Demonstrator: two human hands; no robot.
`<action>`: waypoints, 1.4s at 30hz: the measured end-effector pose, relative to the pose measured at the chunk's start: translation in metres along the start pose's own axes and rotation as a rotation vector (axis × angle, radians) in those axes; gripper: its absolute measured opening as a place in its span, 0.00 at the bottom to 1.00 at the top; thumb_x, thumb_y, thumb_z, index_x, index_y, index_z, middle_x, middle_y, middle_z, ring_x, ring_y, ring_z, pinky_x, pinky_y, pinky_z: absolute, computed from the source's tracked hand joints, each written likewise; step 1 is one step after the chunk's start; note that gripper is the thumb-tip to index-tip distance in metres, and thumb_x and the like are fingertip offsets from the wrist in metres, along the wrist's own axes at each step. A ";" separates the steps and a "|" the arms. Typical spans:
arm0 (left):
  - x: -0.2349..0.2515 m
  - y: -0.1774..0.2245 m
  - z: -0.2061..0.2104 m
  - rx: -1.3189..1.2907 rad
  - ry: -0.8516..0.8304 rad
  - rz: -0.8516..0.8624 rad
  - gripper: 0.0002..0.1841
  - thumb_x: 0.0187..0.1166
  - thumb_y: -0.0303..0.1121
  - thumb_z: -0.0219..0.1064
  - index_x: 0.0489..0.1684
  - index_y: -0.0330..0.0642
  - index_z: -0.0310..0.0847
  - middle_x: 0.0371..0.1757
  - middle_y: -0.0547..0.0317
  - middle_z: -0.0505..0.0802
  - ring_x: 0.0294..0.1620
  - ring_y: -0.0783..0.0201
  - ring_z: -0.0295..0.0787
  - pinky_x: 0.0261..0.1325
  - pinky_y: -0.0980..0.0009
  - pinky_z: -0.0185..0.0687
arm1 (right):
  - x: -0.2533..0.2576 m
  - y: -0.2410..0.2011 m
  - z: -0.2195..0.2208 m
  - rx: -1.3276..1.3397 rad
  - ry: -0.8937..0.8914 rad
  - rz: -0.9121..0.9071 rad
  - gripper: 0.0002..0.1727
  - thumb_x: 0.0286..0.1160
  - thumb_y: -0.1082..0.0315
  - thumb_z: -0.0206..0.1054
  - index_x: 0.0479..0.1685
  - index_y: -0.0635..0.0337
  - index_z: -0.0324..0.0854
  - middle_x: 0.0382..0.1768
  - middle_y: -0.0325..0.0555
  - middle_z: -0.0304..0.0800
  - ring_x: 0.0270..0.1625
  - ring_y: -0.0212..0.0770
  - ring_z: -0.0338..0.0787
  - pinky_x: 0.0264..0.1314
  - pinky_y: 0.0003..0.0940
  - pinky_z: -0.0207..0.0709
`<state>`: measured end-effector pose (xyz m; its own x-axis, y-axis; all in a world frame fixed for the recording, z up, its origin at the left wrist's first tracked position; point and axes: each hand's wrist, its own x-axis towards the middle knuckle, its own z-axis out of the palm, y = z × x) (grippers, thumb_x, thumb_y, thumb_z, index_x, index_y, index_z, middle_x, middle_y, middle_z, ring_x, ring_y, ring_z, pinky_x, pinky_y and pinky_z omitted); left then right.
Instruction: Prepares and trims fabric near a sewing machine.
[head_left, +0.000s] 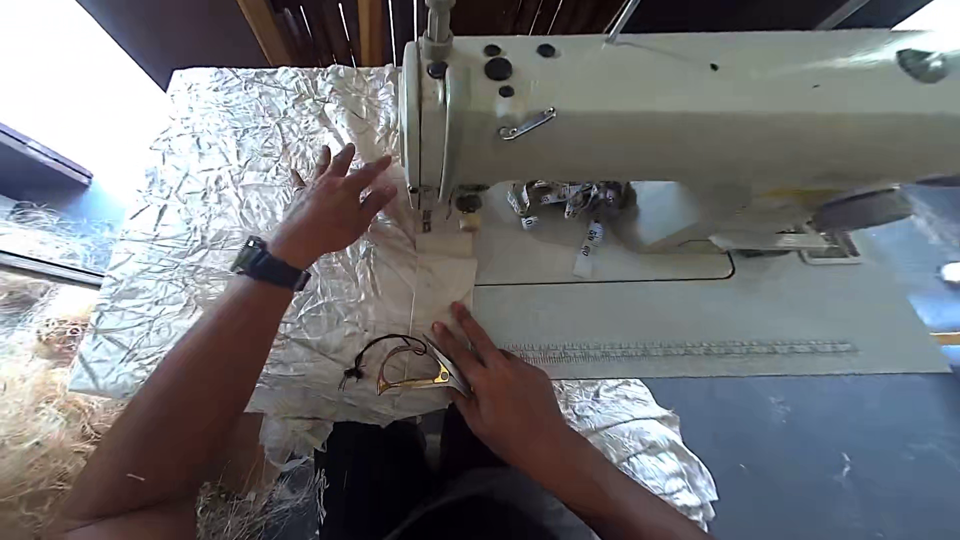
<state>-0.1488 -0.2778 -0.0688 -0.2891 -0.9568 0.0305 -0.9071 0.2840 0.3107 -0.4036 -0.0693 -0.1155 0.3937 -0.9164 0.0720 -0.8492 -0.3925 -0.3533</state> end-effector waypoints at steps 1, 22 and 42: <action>0.001 0.005 0.004 0.017 0.017 0.006 0.29 0.88 0.64 0.45 0.88 0.76 0.67 0.93 0.47 0.64 0.95 0.33 0.42 0.79 0.13 0.30 | -0.002 -0.001 0.000 0.001 -0.007 0.000 0.40 0.65 0.55 0.76 0.85 0.41 0.74 0.91 0.43 0.62 0.34 0.45 0.93 0.27 0.42 0.84; 0.172 -0.008 0.044 0.022 -0.001 -0.120 0.45 0.77 0.46 0.71 0.96 0.55 0.51 0.97 0.57 0.56 0.97 0.42 0.38 0.80 0.15 0.18 | 0.090 0.045 -0.020 -0.006 -0.079 0.098 0.33 0.82 0.45 0.65 0.89 0.34 0.69 0.89 0.47 0.64 0.37 0.47 0.91 0.33 0.46 0.84; -0.053 -0.022 -0.043 -0.308 0.100 -0.014 0.24 0.93 0.46 0.52 0.79 0.45 0.75 0.72 0.44 0.86 0.67 0.49 0.88 0.71 0.45 0.81 | 0.034 0.050 -0.031 0.043 0.177 -0.127 0.26 0.71 0.57 0.76 0.71 0.47 0.86 0.70 0.52 0.85 0.40 0.51 0.93 0.34 0.53 0.87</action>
<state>-0.1005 -0.2361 -0.0360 -0.2320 -0.9661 0.1132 -0.7711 0.2536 0.5840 -0.4435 -0.1224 -0.1013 0.4256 -0.8606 0.2796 -0.7795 -0.5056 -0.3698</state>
